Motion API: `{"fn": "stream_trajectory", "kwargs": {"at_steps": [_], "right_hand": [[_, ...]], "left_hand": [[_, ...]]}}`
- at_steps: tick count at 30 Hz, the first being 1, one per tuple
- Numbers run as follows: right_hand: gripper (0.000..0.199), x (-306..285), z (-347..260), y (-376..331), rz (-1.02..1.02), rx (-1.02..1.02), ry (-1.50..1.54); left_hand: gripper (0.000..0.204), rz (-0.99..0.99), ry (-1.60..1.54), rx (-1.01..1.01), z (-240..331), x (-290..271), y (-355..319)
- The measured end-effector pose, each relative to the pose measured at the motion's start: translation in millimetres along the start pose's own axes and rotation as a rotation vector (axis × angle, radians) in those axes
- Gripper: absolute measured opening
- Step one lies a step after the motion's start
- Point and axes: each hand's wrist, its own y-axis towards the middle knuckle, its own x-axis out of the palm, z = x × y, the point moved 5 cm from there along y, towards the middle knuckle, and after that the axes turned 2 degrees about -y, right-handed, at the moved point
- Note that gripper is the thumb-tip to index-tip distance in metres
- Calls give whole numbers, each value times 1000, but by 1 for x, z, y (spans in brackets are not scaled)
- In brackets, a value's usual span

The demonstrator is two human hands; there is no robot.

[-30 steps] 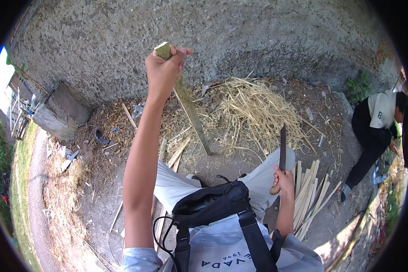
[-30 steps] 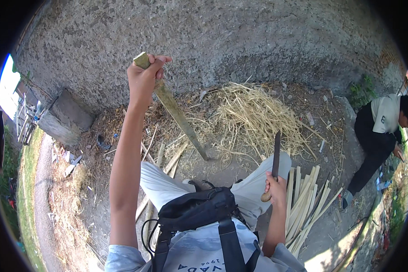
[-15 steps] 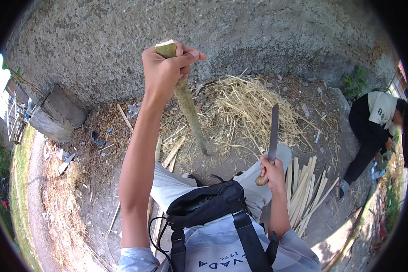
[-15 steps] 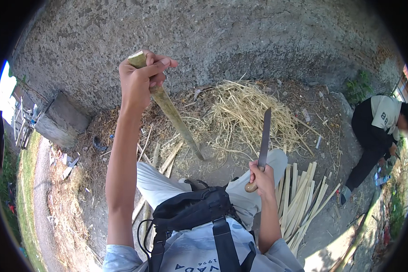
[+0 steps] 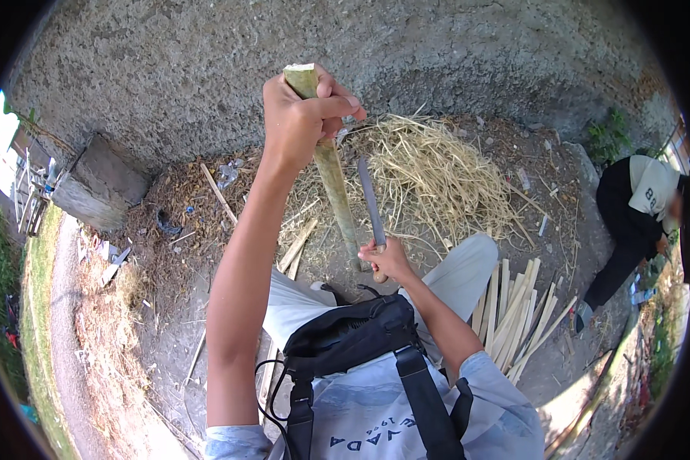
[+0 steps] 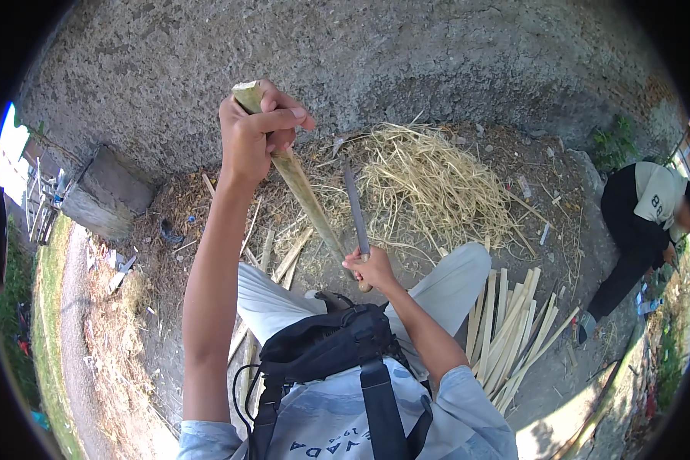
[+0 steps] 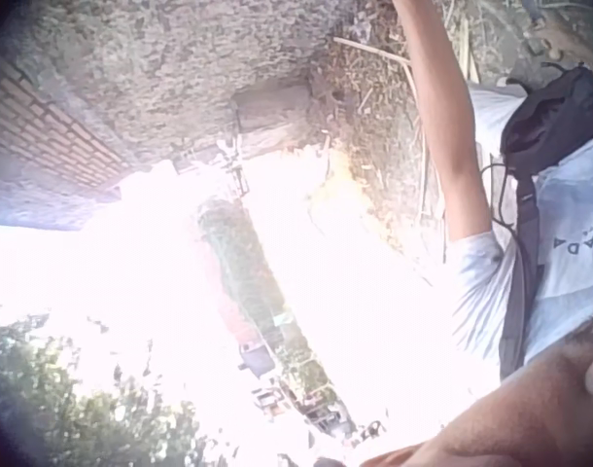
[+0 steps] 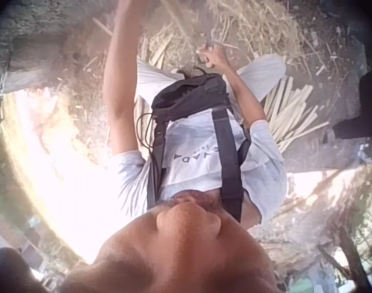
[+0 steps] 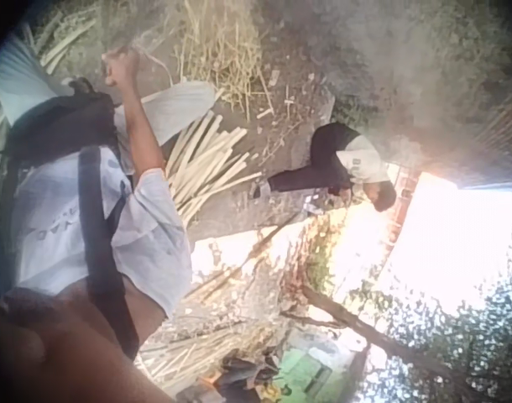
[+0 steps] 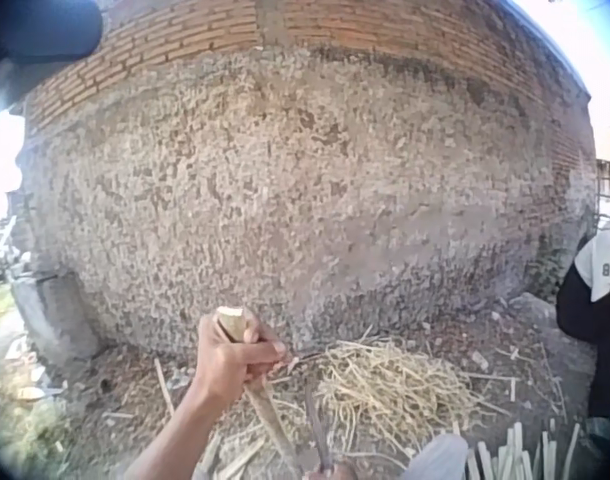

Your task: The person holds a bamboo strip and scrapes its surface with a machete. They move the tool along the length of the strip and turn the strip over to repeat the action on different sides.

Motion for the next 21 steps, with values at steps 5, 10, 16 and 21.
{"fn": "stream_trajectory", "kwargs": {"at_steps": [5,10,16,21], "right_hand": [[25,8,5,10,16,-11,-52],[25,-5,-2,10,24,32,18],[27,-22,-37,7,23,-50,168],[32,-37,-62,1,88,-82,215]], "left_hand": [[27,1,-23,13,0,-2,-4],[24,-9,-35,14,-1,-6,-2],[25,12,22,48,-2,-1,0],[23,-2,-4,37,-4,-2,2]]}}
